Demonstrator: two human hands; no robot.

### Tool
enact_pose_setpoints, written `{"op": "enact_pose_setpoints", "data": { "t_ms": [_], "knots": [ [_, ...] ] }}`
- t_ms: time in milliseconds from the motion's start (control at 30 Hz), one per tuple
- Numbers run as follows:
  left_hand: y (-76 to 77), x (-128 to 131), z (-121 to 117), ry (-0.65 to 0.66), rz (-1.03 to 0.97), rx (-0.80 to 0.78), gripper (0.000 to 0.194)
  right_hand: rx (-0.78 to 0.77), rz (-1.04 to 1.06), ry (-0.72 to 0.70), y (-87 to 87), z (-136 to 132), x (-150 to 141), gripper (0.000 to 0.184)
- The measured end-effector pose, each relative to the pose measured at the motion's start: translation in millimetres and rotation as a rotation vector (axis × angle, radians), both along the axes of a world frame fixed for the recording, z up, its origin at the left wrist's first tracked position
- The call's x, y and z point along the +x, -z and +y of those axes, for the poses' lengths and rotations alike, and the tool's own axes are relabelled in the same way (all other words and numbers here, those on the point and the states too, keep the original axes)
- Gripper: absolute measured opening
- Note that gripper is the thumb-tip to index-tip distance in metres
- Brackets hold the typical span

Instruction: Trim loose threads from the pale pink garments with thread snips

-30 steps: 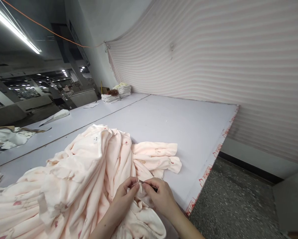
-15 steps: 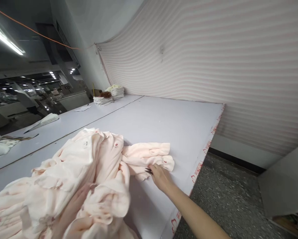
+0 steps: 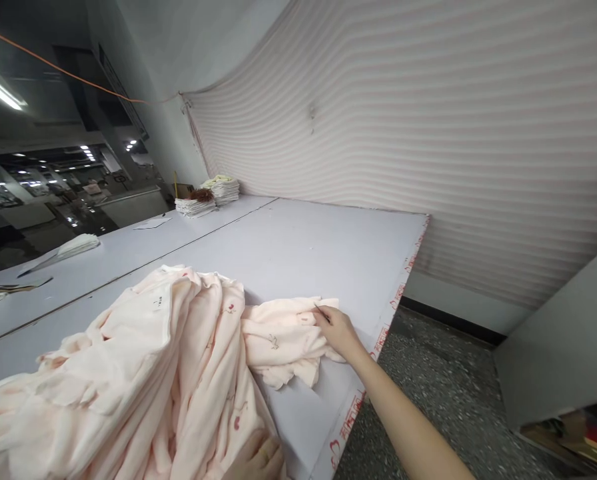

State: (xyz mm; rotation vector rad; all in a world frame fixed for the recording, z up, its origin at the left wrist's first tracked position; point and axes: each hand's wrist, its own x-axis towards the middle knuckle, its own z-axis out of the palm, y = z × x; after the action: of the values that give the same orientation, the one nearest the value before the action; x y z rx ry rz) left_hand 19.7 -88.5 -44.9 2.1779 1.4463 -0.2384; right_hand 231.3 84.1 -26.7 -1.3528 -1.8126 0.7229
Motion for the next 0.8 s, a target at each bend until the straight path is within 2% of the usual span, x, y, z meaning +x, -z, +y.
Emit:
{"op": "enact_pose_setpoints", "data": {
  "t_ms": [100, 200, 267, 333, 400, 467, 500, 533, 600, 633, 667, 733, 800],
  "knots": [
    [-6.3, 9.3, 11.2, 0.105, 0.118, -0.040, 0.025, 0.008, -0.013, 0.103, 13.8, -15.7, 22.2, 0.032],
    [-31.9, 11.0, 22.8, 0.145, 0.095, -0.080, 0.018, -0.003, -0.040, 0.141, 23.2, -29.8, 32.8, 0.023],
    [-50.0, 14.9, 33.3, 0.045, 0.009, -0.017, 0.041, 0.012, -0.038, 0.138, 21.4, -42.4, 30.9, 0.020],
    [-60.2, 21.2, 45.0, -0.106, -0.190, 0.078, 0.059, 0.051, 0.007, 0.080, 13.9, -61.4, 23.9, 0.020],
    [-59.5, 27.1, 55.1, -0.184, -0.443, 0.106, 0.064, 0.061, 0.105, -0.064, 5.9, -85.9, 15.7, 0.021],
    [-50.4, 30.2, 61.0, -0.224, -0.606, 0.101, 0.053, -0.015, 0.227, -0.249, 3.4, -110.2, 10.6, 0.020],
    [-44.4, 30.5, 61.9, -0.267, -0.646, 0.110, 0.043, -0.062, 0.294, -0.268, 5.1, -120.0, 10.0, 0.020],
    [-38.5, 30.0, 61.4, -0.324, -0.670, 0.124, 0.032, -0.106, 0.355, -0.210, 8.6, -127.4, 10.7, 0.021],
    [-28.9, 27.9, 57.5, -0.451, -0.716, 0.134, 0.015, -0.167, 0.463, 0.039, 18.4, -134.7, 14.4, 0.027],
    [-25.8, 26.6, 54.8, -0.496, -0.750, 0.121, 0.010, -0.192, 0.507, 0.156, 23.3, -135.1, 16.1, 0.031],
    [-23.7, 25.3, 52.0, -0.516, -0.784, 0.106, 0.008, -0.218, 0.544, 0.216, 27.3, -133.8, 16.9, 0.037],
    [-22.5, 23.0, 46.6, -0.520, -0.826, 0.095, 0.010, -0.267, 0.602, 0.173, 31.1, -128.5, 14.2, 0.048],
    [-24.9, 20.3, 41.5, -0.509, -0.796, 0.075, 0.009, -0.297, 0.614, 0.087, 29.3, -121.9, 7.0, 0.041]
  ]
}}
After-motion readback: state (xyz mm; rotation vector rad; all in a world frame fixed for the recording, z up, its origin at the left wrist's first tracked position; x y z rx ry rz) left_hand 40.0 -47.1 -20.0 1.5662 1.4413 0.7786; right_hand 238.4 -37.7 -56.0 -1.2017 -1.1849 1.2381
